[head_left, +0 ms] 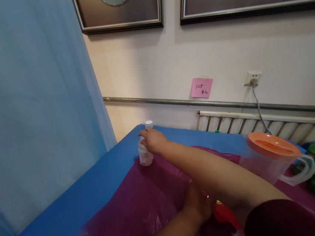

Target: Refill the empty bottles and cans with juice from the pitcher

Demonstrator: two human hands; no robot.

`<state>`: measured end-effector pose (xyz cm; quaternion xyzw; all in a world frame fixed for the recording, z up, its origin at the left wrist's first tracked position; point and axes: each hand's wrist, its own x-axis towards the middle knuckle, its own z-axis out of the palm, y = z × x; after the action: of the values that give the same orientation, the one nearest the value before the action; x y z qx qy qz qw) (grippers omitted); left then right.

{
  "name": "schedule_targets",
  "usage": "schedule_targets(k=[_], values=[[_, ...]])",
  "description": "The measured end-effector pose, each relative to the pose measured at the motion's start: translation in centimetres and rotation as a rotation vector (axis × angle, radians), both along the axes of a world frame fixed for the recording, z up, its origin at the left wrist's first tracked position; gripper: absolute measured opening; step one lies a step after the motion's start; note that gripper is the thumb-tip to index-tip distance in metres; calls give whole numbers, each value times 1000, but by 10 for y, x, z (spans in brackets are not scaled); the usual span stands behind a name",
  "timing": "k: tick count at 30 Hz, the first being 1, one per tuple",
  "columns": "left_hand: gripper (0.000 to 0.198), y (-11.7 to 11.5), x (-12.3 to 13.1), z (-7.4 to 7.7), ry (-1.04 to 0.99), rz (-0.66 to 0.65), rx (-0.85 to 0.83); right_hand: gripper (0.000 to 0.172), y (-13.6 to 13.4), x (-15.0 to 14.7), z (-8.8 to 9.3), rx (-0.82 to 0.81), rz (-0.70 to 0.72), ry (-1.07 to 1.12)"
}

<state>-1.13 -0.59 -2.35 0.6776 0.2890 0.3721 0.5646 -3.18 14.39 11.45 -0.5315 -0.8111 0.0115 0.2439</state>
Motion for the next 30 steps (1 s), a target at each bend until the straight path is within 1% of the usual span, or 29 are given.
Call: schedule_targets(k=[2,4,6,7,8,9,10,11,13,15,18,21,24,26,30], values=[[37,-1,-2,-1,-16,1,81,33,-16,13,-4,46,-27,57],[30,-1,-5,-1,-10,-6,237,35,-39,36,-6,103,-68,115],[23,1,-6,2,46,23,375,35,-68,69,-10,194,-134,210],[23,2,-7,3,87,57,423,33,-85,88,-14,252,-176,275],[24,3,-7,5,128,97,471,29,-103,108,-19,345,-201,399],[27,3,-8,7,160,134,522,26,-122,128,-26,431,-221,524],[29,4,-8,10,176,169,584,26,-140,147,-34,471,-234,613],[31,3,-8,12,179,204,657,27,-157,164,-43,483,-251,678],[34,2,-9,18,173,287,816,28,-187,191,-63,455,-275,777],[40,-1,-8,24,183,352,964,28,-207,209,-83,429,-283,879],[53,-6,-5,28,222,393,1109,28,-221,222,-105,447,-309,992],[63,-6,0,27,291,421,1203,29,-225,226,-113,464,-327,966],[67,2,3,24,395,411,1246,25,-229,227,-110,440,-292,917],[64,10,3,23,449,394,1252,23,-232,225,-106,430,-268,904],[58,21,0,23,482,408,1276,26,-235,222,-101,415,-241,865]])
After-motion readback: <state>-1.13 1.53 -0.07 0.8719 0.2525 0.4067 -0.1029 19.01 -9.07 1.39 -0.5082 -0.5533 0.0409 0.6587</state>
